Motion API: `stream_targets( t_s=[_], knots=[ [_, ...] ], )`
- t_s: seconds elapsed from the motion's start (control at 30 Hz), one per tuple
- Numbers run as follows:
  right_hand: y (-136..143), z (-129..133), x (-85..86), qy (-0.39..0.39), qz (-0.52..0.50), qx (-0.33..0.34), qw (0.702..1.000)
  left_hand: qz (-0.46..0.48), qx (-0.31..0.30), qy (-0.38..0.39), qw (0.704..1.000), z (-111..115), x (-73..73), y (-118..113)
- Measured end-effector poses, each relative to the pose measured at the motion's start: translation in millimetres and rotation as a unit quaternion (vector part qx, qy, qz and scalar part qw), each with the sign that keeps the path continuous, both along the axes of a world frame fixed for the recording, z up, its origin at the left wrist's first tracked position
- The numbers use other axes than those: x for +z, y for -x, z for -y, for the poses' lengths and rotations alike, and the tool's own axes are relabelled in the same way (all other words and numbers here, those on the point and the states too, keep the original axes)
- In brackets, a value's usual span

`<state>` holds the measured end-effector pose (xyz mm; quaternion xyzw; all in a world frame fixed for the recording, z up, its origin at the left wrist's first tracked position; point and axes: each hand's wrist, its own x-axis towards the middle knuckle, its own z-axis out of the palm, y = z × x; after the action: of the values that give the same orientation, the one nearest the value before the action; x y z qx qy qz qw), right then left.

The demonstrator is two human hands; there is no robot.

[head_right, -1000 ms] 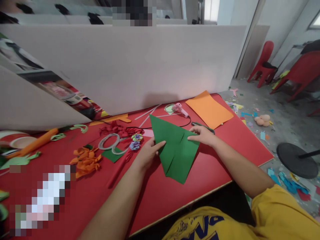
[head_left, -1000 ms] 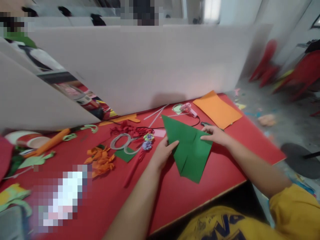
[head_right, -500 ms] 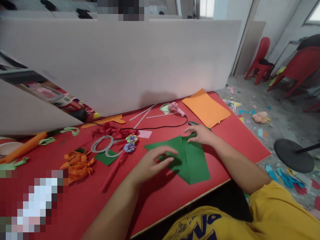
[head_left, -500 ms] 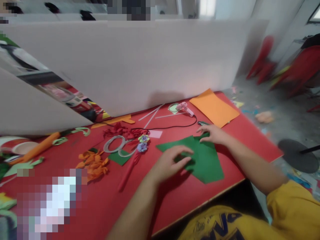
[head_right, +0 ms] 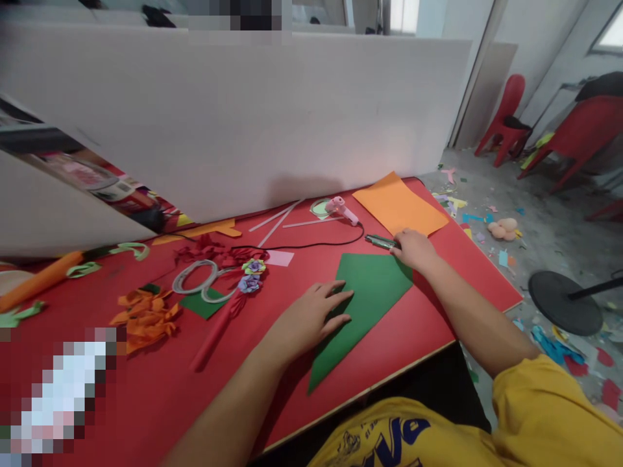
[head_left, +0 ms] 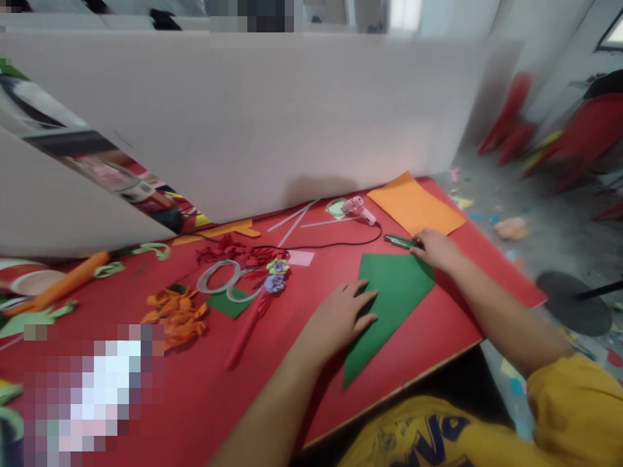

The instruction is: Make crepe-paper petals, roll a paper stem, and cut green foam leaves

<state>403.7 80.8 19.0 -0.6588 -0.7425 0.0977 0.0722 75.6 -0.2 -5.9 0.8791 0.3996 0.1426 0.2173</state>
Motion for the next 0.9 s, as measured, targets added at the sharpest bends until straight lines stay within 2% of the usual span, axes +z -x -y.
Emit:
stream_targets(
  t_s=[0.13, 0.23, 0.37, 0.47, 0.53, 0.6, 0.7, 0.8, 0.9],
  knots=[
    [-4.6, 1.3, -5.0, -0.013, -0.035, 0.007, 0.999, -0.016, 0.012, 0.025, 0.999, 4.8, 5.4, -6.1],
    [-6.4, 5.1, -3.2, -0.034, -0.099, 0.005, 0.995, -0.005, 0.008, -0.003, 1.000, -3.8, 8.0, -6.1],
    [-11.3, 19.2, 7.5, -0.041, -0.201, 0.065, 0.977, 0.027, 0.005, -0.008, 1.000, -23.8, -3.3, 4.2],
    [-15.3, 34.7, 12.6, 0.015, -0.264, 0.083, 0.961, 0.035, 0.032, 0.004, 0.999, -33.2, -13.8, 12.4],
    [-16.5, 43.4, 11.7, 0.040, -0.295, 0.111, 0.948, 0.025, 0.063, -0.009, 0.998, -33.9, -15.9, 13.9],
    [-15.4, 48.5, 7.9, 0.037, -0.313, 0.159, 0.936, -0.003, 0.090, -0.026, 0.996, -30.8, -14.0, 11.7],
    [-8.3, 49.7, 1.1, -0.011, -0.316, 0.224, 0.922, -0.051, 0.121, -0.032, 0.991, -22.7, -8.9, 3.7],
    [3.0, 47.8, -3.3, -0.047, -0.310, 0.260, 0.913, -0.071, 0.124, -0.016, 0.990, -17.6, -5.4, -2.6],
    [12.4, 44.6, -5.6, -0.051, -0.307, 0.280, 0.908, -0.082, 0.124, 0.000, 0.989, -18.8, -3.5, -2.0]
  ],
)
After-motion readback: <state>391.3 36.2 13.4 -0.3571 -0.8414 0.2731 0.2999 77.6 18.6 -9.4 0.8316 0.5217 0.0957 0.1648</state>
